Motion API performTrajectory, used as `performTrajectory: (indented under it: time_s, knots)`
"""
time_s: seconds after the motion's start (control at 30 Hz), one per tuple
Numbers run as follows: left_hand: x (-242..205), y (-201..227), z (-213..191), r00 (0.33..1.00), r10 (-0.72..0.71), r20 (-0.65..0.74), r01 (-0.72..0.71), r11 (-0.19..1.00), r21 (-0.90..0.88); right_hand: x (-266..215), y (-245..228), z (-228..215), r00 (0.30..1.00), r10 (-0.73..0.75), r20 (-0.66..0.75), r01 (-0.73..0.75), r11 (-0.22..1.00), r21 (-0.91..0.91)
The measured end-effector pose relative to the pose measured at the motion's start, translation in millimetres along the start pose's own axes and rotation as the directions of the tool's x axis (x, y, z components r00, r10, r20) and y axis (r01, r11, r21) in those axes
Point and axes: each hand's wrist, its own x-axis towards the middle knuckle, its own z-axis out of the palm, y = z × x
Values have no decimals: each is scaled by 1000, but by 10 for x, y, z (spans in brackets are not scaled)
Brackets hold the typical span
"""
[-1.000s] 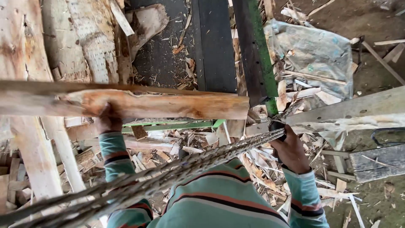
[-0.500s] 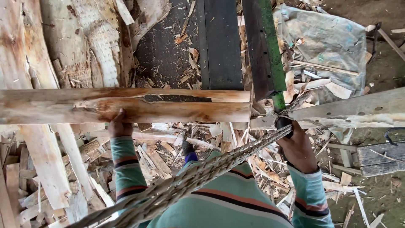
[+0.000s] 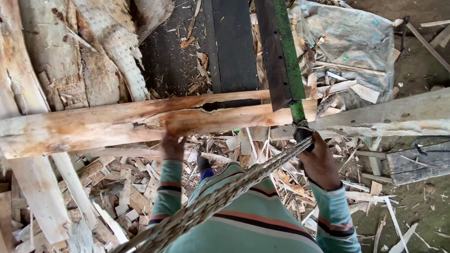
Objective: Feeding and sorting wood veneer sheets into a mechanical clipping machine.
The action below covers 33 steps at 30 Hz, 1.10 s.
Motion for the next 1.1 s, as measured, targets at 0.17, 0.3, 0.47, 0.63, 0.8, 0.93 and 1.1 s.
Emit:
performTrajectory:
  time_s: [0.17, 0.3, 0.47, 0.63, 0.8, 0.93, 1.1]
  knots:
    - [419, 410, -831, 995, 51, 83, -55, 998, 42, 13, 67, 15, 998, -69, 14, 67, 990, 124]
    - [147, 551, -408, 986, 75, 150, -101, 979, 175, 27, 35, -14, 997, -73, 21, 71, 994, 86]
    - [-410, 921, 71, 986, 145, 84, -159, 966, 202, -8, -60, 1, 999, -45, 21, 45, 999, 9]
    - [-279, 1226, -309, 982, 177, 71, -190, 948, 257, 25, 25, 10, 998, -69, 16, 66, 989, 136]
    - [-221, 1278, -172, 981, 193, 31, -195, 972, 130, 11, -12, -2, 999, -29, 28, 26, 995, 100]
    - [-93, 1241, -198, 968, 241, 78, -247, 966, 81, 21, 28, -5, 999, -27, 47, 21, 993, 120]
    - [-79, 1064, -108, 973, 217, 81, -229, 955, 188, 53, 176, 35, 994, -83, 64, 65, 965, 254]
